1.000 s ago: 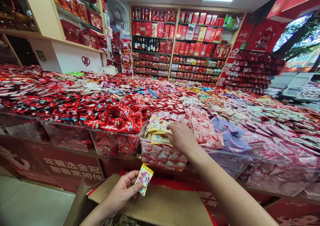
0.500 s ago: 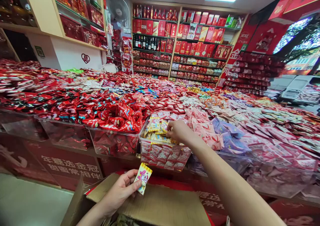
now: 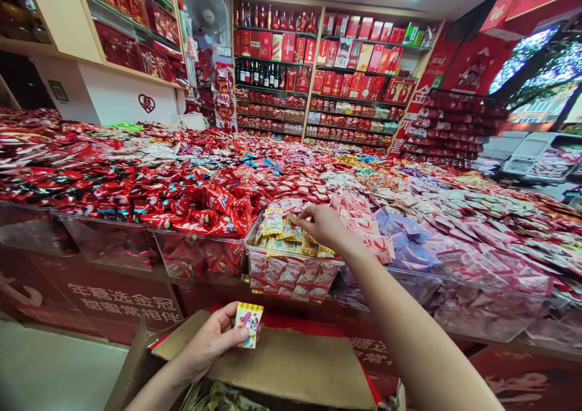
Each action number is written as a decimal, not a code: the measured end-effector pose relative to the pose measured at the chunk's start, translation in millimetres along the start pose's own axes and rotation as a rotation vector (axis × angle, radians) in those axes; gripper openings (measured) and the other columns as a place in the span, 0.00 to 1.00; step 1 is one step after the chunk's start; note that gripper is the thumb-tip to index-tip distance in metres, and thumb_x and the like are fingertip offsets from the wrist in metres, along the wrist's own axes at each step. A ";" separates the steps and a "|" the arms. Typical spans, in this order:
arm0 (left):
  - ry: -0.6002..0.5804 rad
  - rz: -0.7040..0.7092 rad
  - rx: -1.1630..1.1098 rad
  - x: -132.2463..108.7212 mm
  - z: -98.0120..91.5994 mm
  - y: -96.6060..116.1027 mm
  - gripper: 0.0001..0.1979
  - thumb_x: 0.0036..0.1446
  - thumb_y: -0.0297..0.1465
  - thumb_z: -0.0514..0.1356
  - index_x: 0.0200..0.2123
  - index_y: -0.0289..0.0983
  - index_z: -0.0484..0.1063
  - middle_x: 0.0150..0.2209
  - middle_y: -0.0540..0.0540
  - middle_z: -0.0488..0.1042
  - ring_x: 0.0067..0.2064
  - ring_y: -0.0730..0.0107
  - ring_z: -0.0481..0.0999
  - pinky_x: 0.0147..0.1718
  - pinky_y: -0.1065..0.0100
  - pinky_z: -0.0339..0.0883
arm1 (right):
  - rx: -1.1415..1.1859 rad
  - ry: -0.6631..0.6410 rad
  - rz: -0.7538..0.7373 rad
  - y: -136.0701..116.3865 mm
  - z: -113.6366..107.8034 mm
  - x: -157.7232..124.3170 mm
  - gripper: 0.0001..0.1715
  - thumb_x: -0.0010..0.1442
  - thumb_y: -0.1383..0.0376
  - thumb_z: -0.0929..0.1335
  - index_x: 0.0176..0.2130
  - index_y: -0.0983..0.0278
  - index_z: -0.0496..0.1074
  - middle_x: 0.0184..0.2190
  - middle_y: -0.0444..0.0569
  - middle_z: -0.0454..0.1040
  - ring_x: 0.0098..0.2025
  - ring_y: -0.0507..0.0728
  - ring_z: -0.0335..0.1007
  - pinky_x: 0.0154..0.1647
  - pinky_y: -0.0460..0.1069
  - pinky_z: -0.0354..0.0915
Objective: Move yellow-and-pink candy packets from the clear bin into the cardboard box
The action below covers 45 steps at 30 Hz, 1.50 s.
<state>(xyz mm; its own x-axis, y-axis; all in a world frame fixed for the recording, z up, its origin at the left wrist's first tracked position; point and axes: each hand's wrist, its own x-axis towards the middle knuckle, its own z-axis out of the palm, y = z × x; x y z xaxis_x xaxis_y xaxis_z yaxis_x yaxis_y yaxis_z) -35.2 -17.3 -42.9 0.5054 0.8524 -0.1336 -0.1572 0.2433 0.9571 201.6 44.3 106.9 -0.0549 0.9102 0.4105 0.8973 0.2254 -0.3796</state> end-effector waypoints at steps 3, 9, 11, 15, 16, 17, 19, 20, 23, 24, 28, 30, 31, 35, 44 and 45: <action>0.006 0.000 -0.037 -2.4 0.2 1.3 0.09 0.39 0.23 0.58 0.27 0.36 0.61 0.26 0.49 0.75 0.32 0.70 0.72 0.31 0.70 0.61 | 0.225 0.334 0.031 -0.7 -9.9 -5.3 0.07 0.51 0.64 0.62 0.28 0.66 0.66 0.22 0.46 0.69 0.23 0.50 0.62 0.22 0.45 0.57; -0.204 0.027 -0.227 -5.1 -8.4 7.1 0.14 0.36 0.23 0.49 0.31 0.36 0.62 0.15 0.52 0.69 0.17 0.74 0.65 0.19 0.73 0.58 | 0.872 0.116 0.066 -27.9 2.6 -63.3 0.09 0.51 0.61 0.64 0.28 0.64 0.60 0.16 0.39 0.66 0.16 0.47 0.60 0.16 0.42 0.57; -0.263 -0.021 -0.275 -4.7 -10.8 7.3 0.12 0.41 0.28 0.50 0.34 0.35 0.64 0.13 0.51 0.68 0.15 0.74 0.63 0.16 0.73 0.58 | 0.973 -0.058 0.110 -36.2 28.7 -85.7 0.09 0.52 0.61 0.63 0.28 0.64 0.60 0.16 0.39 0.66 0.16 0.47 0.61 0.16 0.42 0.58; -0.271 -0.165 -0.109 -3.7 -9.3 7.4 0.17 0.49 0.42 0.53 0.31 0.33 0.67 0.10 0.54 0.62 0.09 0.82 0.55 0.09 0.79 0.47 | 1.104 -0.154 0.158 -44.1 84.4 -113.5 0.08 0.53 0.61 0.62 0.30 0.64 0.60 0.19 0.40 0.67 0.18 0.47 0.63 0.20 0.44 0.61; -0.291 -0.180 -0.054 -3.6 -8.1 7.6 0.19 0.47 0.44 0.55 0.31 0.33 0.68 0.09 0.55 0.61 0.09 0.83 0.54 0.08 0.80 0.45 | 1.104 -0.142 0.167 -45.1 94.2 -116.5 0.07 0.54 0.62 0.61 0.31 0.64 0.60 0.19 0.40 0.67 0.19 0.48 0.63 0.20 0.44 0.62; -0.317 -0.188 -0.012 -3.6 -7.0 8.0 0.20 0.45 0.45 0.56 0.30 0.33 0.68 0.09 0.56 0.61 0.08 0.84 0.53 0.07 0.80 0.43 | 1.077 -0.124 0.169 -46.2 101.8 -118.4 0.07 0.54 0.62 0.61 0.31 0.64 0.61 0.20 0.41 0.67 0.20 0.48 0.64 0.21 0.44 0.62; -0.357 -0.194 0.028 -3.8 -5.3 8.5 0.21 0.42 0.46 0.59 0.31 0.33 0.69 0.09 0.56 0.61 0.09 0.85 0.54 0.07 0.81 0.44 | 0.954 -0.077 0.142 -48.9 111.0 -120.1 0.06 0.53 0.63 0.61 0.30 0.64 0.64 0.22 0.42 0.67 0.23 0.49 0.64 0.24 0.45 0.62; -0.355 -0.197 0.036 -3.7 -4.9 8.6 0.20 0.42 0.45 0.59 0.30 0.33 0.69 0.09 0.56 0.61 0.09 0.85 0.54 0.07 0.81 0.44 | 0.877 -0.063 0.114 -50.4 113.5 -120.6 0.06 0.53 0.64 0.62 0.30 0.64 0.65 0.24 0.43 0.68 0.25 0.49 0.64 0.25 0.45 0.62; -0.300 -0.203 0.050 -2.8 -3.9 7.8 0.15 0.45 0.42 0.59 0.26 0.34 0.67 0.11 0.55 0.65 0.09 0.85 0.56 0.07 0.81 0.46 | 0.720 -0.058 0.042 -53.6 117.5 -122.9 0.06 0.53 0.66 0.62 0.29 0.64 0.67 0.26 0.45 0.70 0.29 0.51 0.64 0.31 0.46 0.62; -0.291 -0.207 0.051 -2.3 -3.2 7.3 0.15 0.46 0.41 0.58 0.26 0.34 0.66 0.13 0.54 0.67 0.09 0.85 0.56 0.07 0.81 0.46 | 0.704 -0.061 0.031 -53.7 118.7 -124.1 0.06 0.53 0.66 0.61 0.29 0.64 0.67 0.26 0.45 0.70 0.30 0.51 0.64 0.32 0.46 0.62; -0.265 -0.169 -0.023 -0.5 1.7 6.0 0.15 0.46 0.38 0.60 0.34 0.35 0.65 0.18 0.55 0.69 0.10 0.87 0.57 0.10 0.81 0.49 | 0.680 -0.027 -0.039 -50.7 123.5 -128.9 0.04 0.50 0.67 0.64 0.29 0.64 0.67 0.32 0.48 0.68 0.35 0.53 0.64 0.35 0.47 0.62; -0.221 -0.141 -0.076 -0.6 3.7 5.9 0.16 0.44 0.35 0.62 0.36 0.35 0.64 0.21 0.55 0.70 0.13 0.86 0.61 0.12 0.81 0.52 | 0.654 -0.024 -0.073 -49.9 125.3 -130.3 0.05 0.47 0.69 0.65 0.30 0.65 0.67 0.35 0.50 0.66 0.37 0.54 0.63 0.36 0.47 0.61; -0.206 -0.136 -0.089 -1.0 4.3 5.8 0.16 0.44 0.34 0.62 0.36 0.35 0.64 0.22 0.54 0.70 0.14 0.85 0.62 0.13 0.81 0.52 | 0.644 -0.027 -0.077 -50.0 126.0 -130.7 0.06 0.47 0.69 0.65 0.31 0.65 0.67 0.35 0.50 0.66 0.37 0.54 0.63 0.36 0.47 0.61; -0.165 -0.092 -0.129 -1.9 3.7 3.7 0.15 0.43 0.31 0.63 0.35 0.33 0.65 0.24 0.51 0.72 0.23 0.78 0.70 0.21 0.78 0.60 | 0.643 -0.059 -0.050 -50.9 128.2 -132.1 0.07 0.53 0.69 0.61 0.34 0.64 0.65 0.31 0.48 0.69 0.34 0.52 0.64 0.35 0.46 0.62; 0.051 -0.076 -0.216 3.2 -1.6 8.6 0.12 0.40 0.32 0.64 0.26 0.34 0.65 0.21 0.52 0.72 0.20 0.80 0.69 0.18 0.79 0.58 | 0.425 0.062 -0.333 -51.1 95.4 -152.4 0.21 0.52 0.75 0.57 0.45 0.61 0.61 0.45 0.53 0.64 0.47 0.57 0.60 0.44 0.54 0.62; 0.039 -0.086 -0.230 3.1 -1.6 10.0 0.11 0.40 0.32 0.64 0.26 0.34 0.65 0.20 0.53 0.71 0.17 0.82 0.66 0.16 0.80 0.55 | 0.337 0.007 -0.401 -52.0 91.8 -154.6 0.23 0.51 0.75 0.58 0.47 0.61 0.60 0.47 0.53 0.64 0.48 0.58 0.58 0.46 0.55 0.61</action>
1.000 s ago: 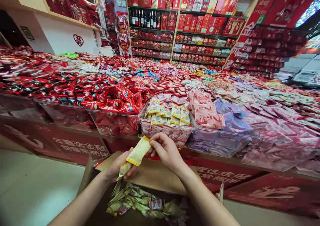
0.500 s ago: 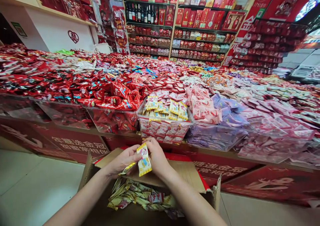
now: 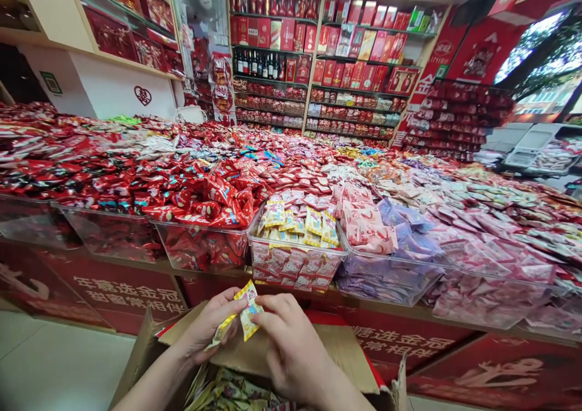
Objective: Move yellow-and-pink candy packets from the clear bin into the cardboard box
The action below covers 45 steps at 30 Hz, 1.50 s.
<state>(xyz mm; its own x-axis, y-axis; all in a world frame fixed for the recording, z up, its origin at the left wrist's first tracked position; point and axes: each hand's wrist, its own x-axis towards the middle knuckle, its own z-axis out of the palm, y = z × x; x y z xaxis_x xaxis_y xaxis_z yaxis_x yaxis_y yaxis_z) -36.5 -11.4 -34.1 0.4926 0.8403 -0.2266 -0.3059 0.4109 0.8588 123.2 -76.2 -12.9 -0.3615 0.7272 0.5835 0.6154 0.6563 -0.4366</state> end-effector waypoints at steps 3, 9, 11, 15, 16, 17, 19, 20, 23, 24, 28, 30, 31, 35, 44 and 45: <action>-0.063 -0.039 0.022 -1.7 0.1 1.2 0.11 0.43 0.33 0.62 0.24 0.34 0.64 0.15 0.57 0.66 0.11 0.86 0.59 0.11 0.80 0.48 | -0.227 -0.112 -0.143 -3.9 -4.3 -3.0 0.22 0.53 0.74 0.60 0.48 0.64 0.61 0.46 0.54 0.67 0.47 0.60 0.59 0.44 0.56 0.62; -0.118 0.044 -0.010 -4.6 -6.0 -0.4 0.14 0.54 0.39 0.50 0.28 0.34 0.64 0.18 0.49 0.71 0.09 0.88 0.57 0.10 0.81 0.39 | -0.244 0.146 -0.279 -2.9 -41.5 10.2 0.21 0.51 0.75 0.63 0.45 0.63 0.61 0.38 0.53 0.71 0.42 0.56 0.65 0.38 0.53 0.65; -0.108 0.053 -0.029 -4.5 -7.5 0.0 0.14 0.55 0.38 0.49 0.28 0.34 0.64 0.18 0.49 0.72 0.09 0.88 0.58 0.10 0.81 0.40 | -0.286 0.336 -0.208 3.0 -61.7 31.1 0.18 0.50 0.76 0.63 0.42 0.62 0.63 0.38 0.52 0.71 0.41 0.56 0.65 0.38 0.52 0.64; -0.095 0.043 0.001 -3.5 -8.1 -0.2 0.14 0.55 0.38 0.48 0.28 0.33 0.65 0.17 0.49 0.71 0.09 0.87 0.58 0.10 0.81 0.40 | -0.488 0.409 -0.051 31.5 -84.2 86.8 0.06 0.52 0.71 0.62 0.33 0.65 0.66 0.36 0.53 0.71 0.39 0.55 0.66 0.40 0.51 0.62; -0.077 0.041 0.009 -3.2 -8.2 -0.5 0.15 0.55 0.39 0.48 0.29 0.33 0.65 0.17 0.49 0.70 0.09 0.87 0.58 0.10 0.81 0.40 | -0.534 0.368 -0.019 40.0 -85.0 98.2 0.05 0.53 0.71 0.62 0.32 0.65 0.66 0.35 0.54 0.71 0.38 0.55 0.66 0.39 0.50 0.62; -0.056 0.040 0.011 -3.0 -8.4 -0.9 0.15 0.55 0.39 0.48 0.29 0.33 0.65 0.16 0.50 0.70 0.09 0.87 0.59 0.10 0.81 0.40 | -0.579 0.326 0.013 47.9 -84.4 107.1 0.05 0.54 0.70 0.61 0.31 0.66 0.66 0.34 0.53 0.71 0.37 0.55 0.66 0.38 0.50 0.62; -0.013 0.043 0.005 -2.5 -9.0 -1.8 0.15 0.55 0.39 0.48 0.29 0.33 0.65 0.15 0.51 0.68 0.09 0.86 0.59 0.10 0.81 0.40 | -0.666 0.244 0.066 59.8 -80.8 117.1 0.06 0.54 0.70 0.60 0.29 0.66 0.66 0.32 0.53 0.71 0.35 0.55 0.66 0.36 0.49 0.60; 0.001 0.045 0.002 -2.2 -9.5 -2.4 0.15 0.55 0.39 0.49 0.29 0.33 0.66 0.15 0.52 0.68 0.09 0.86 0.59 0.10 0.81 0.40 | -0.707 0.211 0.081 63.6 -78.9 118.7 0.07 0.54 0.69 0.61 0.29 0.66 0.67 0.31 0.52 0.72 0.34 0.55 0.65 0.35 0.49 0.60; 0.007 0.052 -0.018 -0.9 -12.0 -4.1 0.15 0.54 0.39 0.48 0.29 0.33 0.66 0.15 0.52 0.67 0.09 0.86 0.58 0.11 0.80 0.41 | -0.784 0.137 0.090 69.1 -76.3 117.4 0.07 0.53 0.69 0.61 0.28 0.66 0.68 0.27 0.51 0.72 0.33 0.56 0.64 0.34 0.49 0.58; 0.001 0.057 -0.037 -0.2 -13.1 -4.6 0.16 0.55 0.39 0.48 0.29 0.33 0.67 0.15 0.52 0.67 0.10 0.86 0.58 0.11 0.80 0.41 | -0.788 0.114 0.086 70.1 -77.0 116.7 0.08 0.53 0.69 0.62 0.27 0.65 0.69 0.27 0.50 0.72 0.33 0.56 0.64 0.35 0.49 0.58; -0.047 0.098 -0.170 2.4 -17.6 -4.5 0.15 0.54 0.35 0.45 0.31 0.32 0.68 0.16 0.52 0.65 0.12 0.85 0.56 0.12 0.78 0.44 | -0.709 0.058 0.056 70.8 -86.1 115.3 0.10 0.53 0.65 0.63 0.26 0.64 0.72 0.31 0.50 0.74 0.38 0.58 0.63 0.40 0.53 0.57; -0.056 0.125 -0.221 2.5 -18.5 -3.7 0.13 0.51 0.32 0.46 0.31 0.32 0.68 0.16 0.52 0.64 0.13 0.83 0.57 0.14 0.78 0.47 | -0.630 0.121 0.020 62.9 -89.3 109.5 0.09 0.52 0.63 0.64 0.28 0.64 0.72 0.34 0.51 0.73 0.40 0.59 0.63 0.42 0.55 0.57; -0.046 0.137 -0.229 2.0 -18.2 -3.4 0.11 0.50 0.30 0.48 0.31 0.32 0.68 0.17 0.53 0.64 0.14 0.83 0.58 0.14 0.77 0.49 | -0.573 0.177 0.003 55.4 -88.6 103.8 0.09 0.53 0.63 0.64 0.30 0.64 0.72 0.35 0.51 0.73 0.41 0.59 0.63 0.43 0.55 0.57; 0.041 0.163 -0.170 -2.1 -12.0 -2.8 0.09 0.46 0.25 0.56 0.34 0.35 0.67 0.24 0.52 0.68 0.23 0.80 0.67 0.22 0.77 0.59 | -0.178 0.193 0.083 10.7 -61.9 63.1 0.07 0.54 0.64 0.62 0.31 0.63 0.69 0.30 0.48 0.72 0.34 0.54 0.66 0.37 0.50 0.62; -0.088 0.129 0.064 -1.2 -0.2 -5.7 0.17 0.44 0.27 0.62 0.39 0.36 0.62 0.32 0.48 0.71 0.33 0.73 0.71 0.31 0.72 0.65 | 0.393 0.070 0.643 11.7 33.7 3.6 0.15 0.54 0.57 0.61 0.31 0.66 0.68 0.25 0.46 0.71 0.26 0.51 0.64 0.24 0.44 0.61; -0.115 0.104 0.104 -1.0 0.4 -6.4 0.18 0.43 0.27 0.63 0.39 0.36 0.62 0.34 0.47 0.71 0.33 0.73 0.71 0.31 0.72 0.65 | 0.417 0.100 0.663 14.3 34.0 1.7 0.15 0.54 0.57 0.61 0.31 0.66 0.67 0.24 0.45 0.70 0.25 0.50 0.64 0.24 0.44 0.61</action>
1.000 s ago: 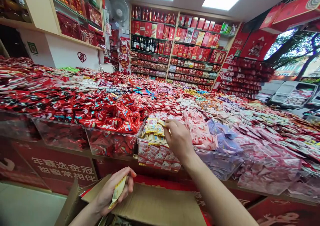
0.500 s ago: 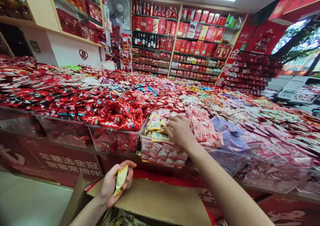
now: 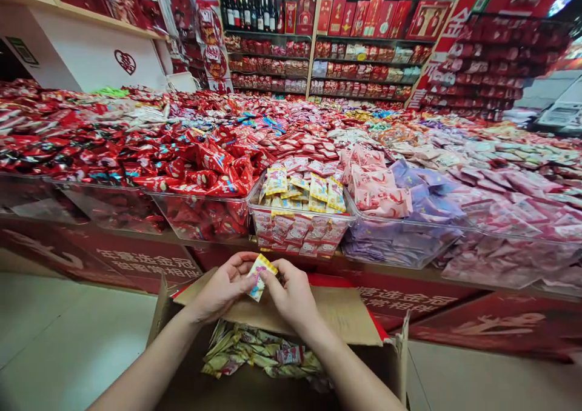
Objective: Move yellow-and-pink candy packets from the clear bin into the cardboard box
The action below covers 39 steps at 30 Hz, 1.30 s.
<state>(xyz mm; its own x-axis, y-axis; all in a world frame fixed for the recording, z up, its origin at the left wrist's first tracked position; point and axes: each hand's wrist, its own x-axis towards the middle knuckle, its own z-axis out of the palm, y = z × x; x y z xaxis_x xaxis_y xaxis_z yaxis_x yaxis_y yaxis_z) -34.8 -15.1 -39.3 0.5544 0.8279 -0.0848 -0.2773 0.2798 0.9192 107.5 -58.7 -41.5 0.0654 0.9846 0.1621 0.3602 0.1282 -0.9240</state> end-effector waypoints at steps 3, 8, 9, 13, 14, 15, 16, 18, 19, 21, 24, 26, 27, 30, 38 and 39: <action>-0.059 -0.073 0.147 -0.1 1.8 -2.3 0.17 0.43 0.29 0.63 0.38 0.35 0.63 0.30 0.49 0.70 0.27 0.78 0.68 0.23 0.78 0.63 | 0.061 0.043 0.043 1.2 -4.8 -4.7 0.15 0.54 0.56 0.61 0.29 0.65 0.66 0.21 0.43 0.67 0.22 0.49 0.62 0.21 0.43 0.59; -0.019 -0.081 0.283 1.1 3.6 -6.8 0.14 0.43 0.33 0.62 0.34 0.34 0.64 0.23 0.53 0.67 0.19 0.84 0.62 0.15 0.80 0.57 | -0.014 0.143 -0.046 0.8 -3.8 -14.1 0.12 0.55 0.60 0.60 0.32 0.65 0.66 0.23 0.45 0.68 0.23 0.50 0.62 0.23 0.44 0.61; 0.008 -0.070 0.285 1.5 3.6 -7.8 0.14 0.43 0.33 0.62 0.33 0.34 0.64 0.24 0.53 0.67 0.20 0.82 0.63 0.16 0.79 0.58 | -0.055 0.198 -0.093 1.7 -2.6 -14.6 0.11 0.55 0.61 0.61 0.36 0.65 0.66 0.27 0.47 0.69 0.24 0.50 0.63 0.25 0.45 0.63; 0.120 -0.014 0.236 3.7 0.9 -11.7 0.13 0.44 0.33 0.61 0.30 0.36 0.60 0.26 0.53 0.68 0.25 0.79 0.66 0.21 0.77 0.61 | -0.309 0.253 -0.368 4.6 1.8 -14.7 0.18 0.52 0.64 0.64 0.44 0.64 0.61 0.43 0.55 0.64 0.42 0.57 0.62 0.41 0.52 0.63; 0.124 -0.011 0.218 4.3 -0.5 -12.3 0.13 0.44 0.32 0.62 0.30 0.36 0.60 0.27 0.53 0.68 0.26 0.78 0.67 0.23 0.76 0.61 | -0.379 0.208 -0.420 4.5 2.6 -14.6 0.19 0.50 0.64 0.65 0.44 0.64 0.62 0.46 0.56 0.62 0.46 0.58 0.60 0.44 0.53 0.62; 0.118 -0.014 0.204 5.0 -1.9 -12.7 0.12 0.44 0.31 0.62 0.29 0.36 0.60 0.28 0.52 0.68 0.28 0.77 0.67 0.25 0.76 0.62 | -0.442 0.159 -0.451 4.1 3.5 -14.6 0.20 0.48 0.64 0.67 0.42 0.64 0.62 0.47 0.57 0.62 0.47 0.59 0.58 0.45 0.54 0.61; 0.103 -0.022 0.196 5.4 -3.3 -12.8 0.12 0.43 0.31 0.62 0.29 0.36 0.60 0.28 0.52 0.68 0.29 0.77 0.68 0.27 0.75 0.62 | -0.497 0.116 -0.465 3.5 4.2 -14.4 0.20 0.47 0.64 0.68 0.42 0.64 0.62 0.47 0.57 0.62 0.47 0.60 0.59 0.44 0.55 0.62; 0.077 -0.043 0.180 5.4 -5.1 -11.6 0.12 0.43 0.31 0.62 0.29 0.35 0.60 0.27 0.52 0.68 0.29 0.76 0.68 0.28 0.74 0.61 | -0.592 0.060 -0.490 1.9 5.2 -14.2 0.20 0.46 0.65 0.68 0.41 0.65 0.62 0.46 0.57 0.64 0.43 0.59 0.61 0.40 0.55 0.63; 0.069 -0.046 0.165 4.8 -5.4 -10.2 0.12 0.42 0.31 0.62 0.28 0.36 0.60 0.26 0.53 0.68 0.29 0.76 0.67 0.28 0.75 0.60 | -0.631 0.041 -0.517 1.2 5.4 -14.3 0.20 0.47 0.65 0.67 0.42 0.65 0.61 0.45 0.57 0.65 0.41 0.59 0.62 0.38 0.55 0.64; 0.047 -0.044 0.116 2.0 -4.8 -5.8 0.13 0.40 0.31 0.63 0.27 0.36 0.61 0.24 0.54 0.67 0.27 0.77 0.66 0.26 0.76 0.59 | -0.677 0.021 -0.600 -0.7 4.5 -15.7 0.19 0.49 0.68 0.65 0.43 0.66 0.60 0.44 0.58 0.67 0.40 0.59 0.64 0.36 0.55 0.64; -0.039 -0.042 -0.020 -4.6 -2.6 2.4 0.10 0.46 0.36 0.59 0.25 0.36 0.62 0.23 0.54 0.66 0.25 0.78 0.66 0.25 0.76 0.59 | -0.654 0.038 -0.726 -7.4 -3.8 -21.4 0.16 0.51 0.73 0.61 0.42 0.65 0.60 0.41 0.57 0.70 0.39 0.58 0.65 0.35 0.54 0.64; -0.087 -0.060 -0.105 -8.2 -1.9 6.2 0.13 0.52 0.40 0.52 0.25 0.36 0.63 0.22 0.53 0.67 0.25 0.77 0.67 0.26 0.74 0.59 | -0.593 0.059 -0.794 -17.6 -17.2 -24.6 0.17 0.51 0.74 0.61 0.41 0.63 0.59 0.40 0.56 0.70 0.40 0.57 0.66 0.36 0.52 0.65; -0.092 -0.067 -0.117 -9.2 -1.9 7.1 0.15 0.54 0.41 0.49 0.25 0.36 0.63 0.22 0.52 0.68 0.25 0.76 0.68 0.26 0.74 0.60 | -0.571 0.073 -0.829 -24.7 -26.6 -24.3 0.18 0.50 0.74 0.61 0.42 0.62 0.58 0.41 0.56 0.70 0.41 0.56 0.66 0.36 0.51 0.65; -0.061 -0.068 -0.030 -8.9 -2.4 6.3 0.13 0.54 0.39 0.50 0.26 0.36 0.63 0.23 0.50 0.71 0.24 0.75 0.70 0.25 0.73 0.60 | -0.642 0.194 -0.852 -51.2 -63.9 -7.8 0.17 0.50 0.73 0.62 0.42 0.62 0.59 0.43 0.55 0.69 0.45 0.56 0.64 0.41 0.51 0.63; 0.018 -0.073 0.118 -5.3 -3.4 -1.0 0.10 0.49 0.36 0.57 0.27 0.36 0.61 0.22 0.52 0.71 0.23 0.77 0.70 0.22 0.76 0.57 | -1.202 0.314 -0.450 -78.6 -134.7 96.0 0.12 0.56 0.69 0.56 0.33 0.68 0.66 0.33 0.57 0.72 0.37 0.58 0.67 0.35 0.49 0.60; 0.021 -0.071 0.111 -4.8 -3.9 -1.8 0.10 0.49 0.36 0.57 0.27 0.36 0.61 0.22 0.52 0.71 0.23 0.77 0.70 0.22 0.76 0.57 | -1.260 0.292 -0.398 -77.4 -135.4 101.8 0.12 0.56 0.69 0.56 0.32 0.68 0.67 0.31 0.57 0.72 0.35 0.58 0.67 0.34 0.49 0.59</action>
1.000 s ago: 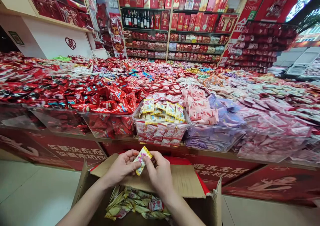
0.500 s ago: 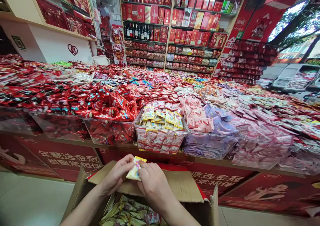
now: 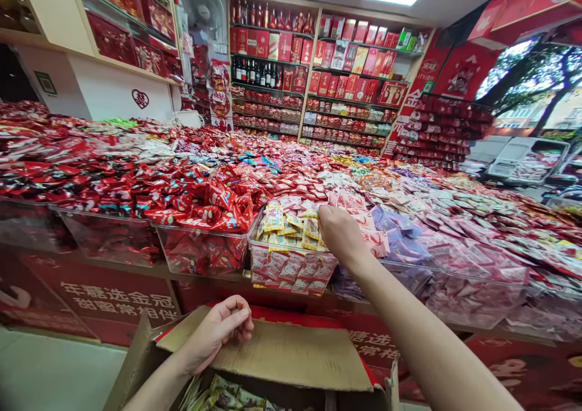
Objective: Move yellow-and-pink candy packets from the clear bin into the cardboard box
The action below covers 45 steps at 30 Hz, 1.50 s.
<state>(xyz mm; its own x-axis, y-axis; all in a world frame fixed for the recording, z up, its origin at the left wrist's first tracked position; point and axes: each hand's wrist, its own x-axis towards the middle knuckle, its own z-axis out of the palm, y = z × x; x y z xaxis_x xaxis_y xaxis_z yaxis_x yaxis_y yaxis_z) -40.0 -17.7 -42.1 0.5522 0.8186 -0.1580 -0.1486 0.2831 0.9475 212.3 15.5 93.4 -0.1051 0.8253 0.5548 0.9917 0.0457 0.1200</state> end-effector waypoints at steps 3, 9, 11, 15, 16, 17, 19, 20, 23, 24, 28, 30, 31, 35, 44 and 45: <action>0.020 0.009 -0.019 2.2 -1.6 -2.9 0.11 0.48 0.36 0.58 0.26 0.36 0.61 0.21 0.52 0.71 0.22 0.78 0.70 0.23 0.76 0.58 | -0.078 -0.138 0.026 0.3 4.6 3.5 0.12 0.54 0.69 0.58 0.35 0.68 0.67 0.31 0.57 0.72 0.36 0.59 0.67 0.34 0.49 0.58; 0.026 0.010 -0.020 3.4 -2.0 -1.9 0.10 0.48 0.37 0.58 0.26 0.36 0.62 0.22 0.52 0.71 0.23 0.78 0.70 0.23 0.76 0.57 | 0.116 -0.430 0.001 8.4 -4.8 1.7 0.26 0.50 0.66 0.61 0.50 0.70 0.59 0.45 0.58 0.68 0.45 0.59 0.64 0.42 0.49 0.58; 0.022 0.004 -0.019 2.3 -1.4 0.0 0.10 0.48 0.37 0.58 0.26 0.36 0.62 0.22 0.52 0.71 0.23 0.77 0.70 0.22 0.76 0.56 | 0.190 -0.510 -0.001 13.1 -6.9 3.6 0.30 0.50 0.63 0.62 0.52 0.68 0.57 0.49 0.57 0.65 0.47 0.59 0.63 0.43 0.48 0.59; 0.040 -0.001 -0.025 2.0 -0.8 0.0 0.11 0.47 0.37 0.59 0.26 0.36 0.62 0.22 0.52 0.71 0.23 0.77 0.70 0.21 0.76 0.55 | 0.170 -0.582 -0.066 17.9 -3.1 10.4 0.27 0.50 0.61 0.63 0.50 0.66 0.61 0.47 0.56 0.67 0.46 0.60 0.63 0.42 0.49 0.58; 0.052 0.001 -0.031 2.5 -0.8 -1.0 0.12 0.46 0.38 0.59 0.26 0.36 0.62 0.21 0.52 0.71 0.22 0.77 0.70 0.21 0.76 0.56 | 0.144 -0.591 -0.089 18.5 -1.4 12.3 0.25 0.50 0.60 0.63 0.48 0.66 0.62 0.45 0.56 0.68 0.46 0.60 0.63 0.41 0.48 0.58; 0.063 0.005 -0.038 3.1 -0.9 -2.1 0.12 0.45 0.38 0.60 0.25 0.36 0.62 0.21 0.52 0.71 0.22 0.77 0.70 0.21 0.76 0.56 | 0.119 -0.600 -0.108 19.1 0.2 14.2 0.23 0.51 0.59 0.63 0.46 0.66 0.64 0.43 0.56 0.69 0.45 0.59 0.64 0.40 0.48 0.59; 0.078 0.011 -0.052 4.2 -1.0 -4.1 0.13 0.44 0.38 0.60 0.25 0.36 0.62 0.20 0.52 0.71 0.21 0.77 0.70 0.22 0.76 0.57 | 0.079 -0.622 -0.137 20.8 1.9 17.2 0.22 0.50 0.55 0.63 0.42 0.66 0.66 0.40 0.56 0.70 0.42 0.59 0.64 0.37 0.47 0.59; 0.081 0.014 -0.056 4.4 -1.1 -4.6 0.13 0.44 0.38 0.60 0.25 0.36 0.62 0.20 0.52 0.71 0.21 0.77 0.70 0.22 0.75 0.57 | 0.065 -0.635 -0.148 21.7 1.7 18.1 0.23 0.49 0.54 0.63 0.40 0.66 0.67 0.38 0.56 0.70 0.41 0.59 0.64 0.36 0.47 0.59; 0.059 0.014 -0.046 3.5 -0.7 -2.8 0.12 0.45 0.37 0.60 0.26 0.36 0.62 0.21 0.52 0.71 0.22 0.77 0.70 0.23 0.75 0.58 | 0.039 -0.648 -0.189 22.6 -2.4 18.5 0.23 0.47 0.55 0.65 0.39 0.67 0.66 0.38 0.56 0.70 0.41 0.60 0.63 0.36 0.48 0.59; 0.051 0.008 -0.038 2.8 -0.4 -1.4 0.11 0.46 0.37 0.59 0.26 0.36 0.62 0.21 0.53 0.71 0.22 0.77 0.70 0.23 0.75 0.57 | 0.027 -0.644 -0.200 21.7 -4.2 18.2 0.22 0.46 0.57 0.66 0.40 0.67 0.66 0.38 0.56 0.69 0.42 0.60 0.62 0.37 0.48 0.59; 0.048 -0.022 -0.012 0.2 0.8 4.5 0.10 0.47 0.36 0.59 0.26 0.36 0.62 0.22 0.52 0.71 0.23 0.77 0.70 0.21 0.77 0.54 | -0.052 -0.605 -0.226 16.2 -6.0 17.5 0.16 0.46 0.65 0.65 0.38 0.68 0.68 0.40 0.57 0.70 0.42 0.59 0.64 0.40 0.48 0.58; 0.049 -0.024 -0.005 -0.2 0.9 5.3 0.10 0.47 0.36 0.59 0.26 0.36 0.62 0.22 0.52 0.71 0.23 0.77 0.70 0.22 0.77 0.54 | -0.089 -0.564 -0.247 16.0 -2.0 17.5 0.14 0.47 0.69 0.63 0.38 0.69 0.68 0.39 0.57 0.71 0.43 0.59 0.64 0.42 0.49 0.57; 0.048 -0.021 0.000 -0.3 0.7 5.0 0.10 0.48 0.36 0.58 0.26 0.36 0.62 0.22 0.52 0.71 0.24 0.77 0.70 0.22 0.77 0.54 | -0.100 -0.539 -0.257 16.9 0.8 17.4 0.14 0.48 0.71 0.62 0.37 0.69 0.68 0.39 0.57 0.71 0.43 0.59 0.64 0.43 0.49 0.56; 0.042 -0.004 0.017 0.2 -0.4 2.4 0.09 0.49 0.36 0.57 0.27 0.37 0.62 0.23 0.53 0.71 0.24 0.77 0.70 0.22 0.77 0.54 | -0.095 -0.484 -0.245 21.7 9.6 15.5 0.16 0.48 0.74 0.60 0.38 0.69 0.68 0.39 0.57 0.71 0.41 0.58 0.66 0.39 0.47 0.57; 0.039 0.006 0.009 0.6 -0.9 2.2 0.09 0.49 0.35 0.57 0.27 0.36 0.62 0.23 0.52 0.70 0.24 0.78 0.69 0.25 0.75 0.57 | -0.063 -0.606 -0.219 16.3 -0.4 16.8 0.13 0.53 0.66 0.59 0.35 0.65 0.69 0.33 0.54 0.74 0.34 0.57 0.69 0.30 0.47 0.57; 0.037 0.009 0.011 0.6 -1.0 2.1 0.09 0.50 0.35 0.57 0.27 0.36 0.62 0.23 0.52 0.70 0.25 0.78 0.69 0.25 0.75 0.58 | -0.053 -0.594 -0.228 16.8 -0.1 17.3 0.13 0.54 0.66 0.58 0.34 0.65 0.70 0.33 0.53 0.74 0.34 0.56 0.69 0.30 0.46 0.57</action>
<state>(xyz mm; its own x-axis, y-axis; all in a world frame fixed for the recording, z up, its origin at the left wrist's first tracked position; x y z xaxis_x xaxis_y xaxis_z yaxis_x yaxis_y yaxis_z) -40.8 -16.1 -40.5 0.5200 0.8392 -0.1591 -0.1446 0.2701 0.9519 227.2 30.5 105.2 -0.2390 0.9702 -0.0387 0.9427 0.2414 0.2303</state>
